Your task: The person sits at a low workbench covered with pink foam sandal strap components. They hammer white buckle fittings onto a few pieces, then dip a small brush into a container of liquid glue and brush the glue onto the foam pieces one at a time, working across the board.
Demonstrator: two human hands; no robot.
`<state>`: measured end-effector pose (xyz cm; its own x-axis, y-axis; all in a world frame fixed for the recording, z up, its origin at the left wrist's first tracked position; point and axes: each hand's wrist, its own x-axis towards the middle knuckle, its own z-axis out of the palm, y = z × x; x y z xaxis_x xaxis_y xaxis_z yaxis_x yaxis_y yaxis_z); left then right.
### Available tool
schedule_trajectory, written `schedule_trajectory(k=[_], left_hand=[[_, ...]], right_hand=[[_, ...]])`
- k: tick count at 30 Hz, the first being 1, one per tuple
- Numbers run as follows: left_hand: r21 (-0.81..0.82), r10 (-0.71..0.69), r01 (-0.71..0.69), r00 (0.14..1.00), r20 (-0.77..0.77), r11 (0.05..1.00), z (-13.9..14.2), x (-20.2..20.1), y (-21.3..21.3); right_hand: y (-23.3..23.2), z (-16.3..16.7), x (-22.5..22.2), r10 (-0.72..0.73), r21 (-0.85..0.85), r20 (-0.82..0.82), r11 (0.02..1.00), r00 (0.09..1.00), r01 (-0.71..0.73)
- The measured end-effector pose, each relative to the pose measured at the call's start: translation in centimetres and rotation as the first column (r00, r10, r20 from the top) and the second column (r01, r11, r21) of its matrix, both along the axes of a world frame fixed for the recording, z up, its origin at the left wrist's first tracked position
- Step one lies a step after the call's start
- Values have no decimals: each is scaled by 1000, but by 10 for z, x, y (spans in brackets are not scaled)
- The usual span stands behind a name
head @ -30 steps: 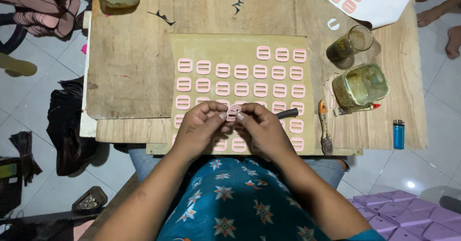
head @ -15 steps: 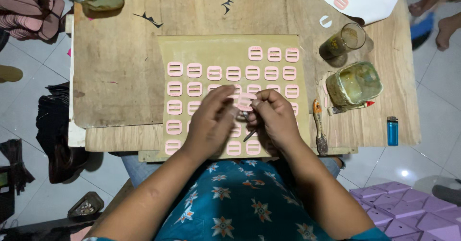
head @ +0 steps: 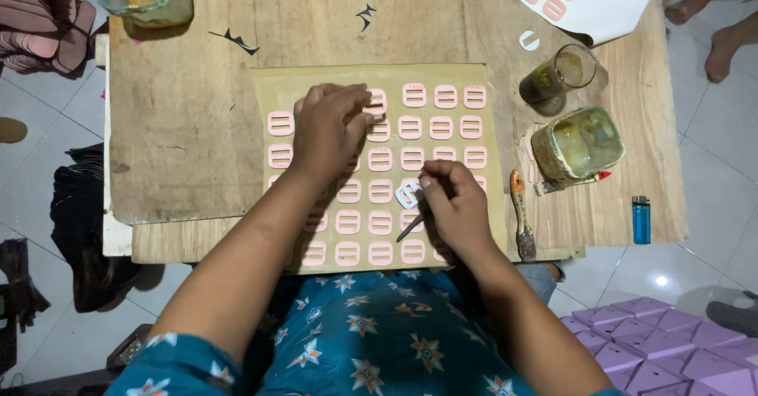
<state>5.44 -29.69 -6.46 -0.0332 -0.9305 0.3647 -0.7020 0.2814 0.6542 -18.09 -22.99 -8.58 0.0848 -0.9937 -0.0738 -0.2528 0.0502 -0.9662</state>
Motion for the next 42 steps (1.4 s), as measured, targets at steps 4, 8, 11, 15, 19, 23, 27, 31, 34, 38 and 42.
schedule_trajectory(k=[4, 8, 11, 15, 19, 23, 27, 31, 34, 38, 42], left_hand=[[63, 32, -28, 998, -56, 998, -13, -3, -24], [76, 66, -65, 998, -18, 995, -18, -9, -38], [102, 42, -41, 999, -8, 994, -21, -10, -42], [128, 61, -59, 998, -6, 990, -24, -10, -45], [94, 33, -32, 999, -9, 995, -29, -8, -48], [94, 43, -42, 999, -5, 995, -32, -6, -48], [110, 38, -37, 999, -4, 993, -33, -5, -50], [137, 61, -60, 998, -6, 989, -32, -6, -49], [156, 72, -69, 997, -15, 985, -32, -6, -48], [132, 32, -32, 999, 4, 991, -32, -2, -47], [161, 48, -49, 999, 6, 986, -30, 1, -46]], right_hand=[[-1, -9, -1, -18, -21, -32, 1000, 999, 18], [-8, -13, 0, 22, -126, -146, 991, 989, -41], [-13, -13, 0, 22, -109, -181, 993, 983, -42], [-18, -15, 0, 25, -115, -214, 992, 977, -50], [-19, -19, 2, 31, -138, -219, 988, 975, -63], [-19, -21, 4, 38, -133, -214, 989, 976, -67], [-20, -21, 4, 43, -124, -221, 990, 974, -72], [-20, -19, 5, 39, -96, -227, 993, 973, -62], [-20, -15, 8, 43, -108, -206, 992, 978, -66], [-25, -9, 16, 41, 10, -173, 999, 984, -40], [-51, -4, 27, 80, -225, -398, 957, 914, -182]])
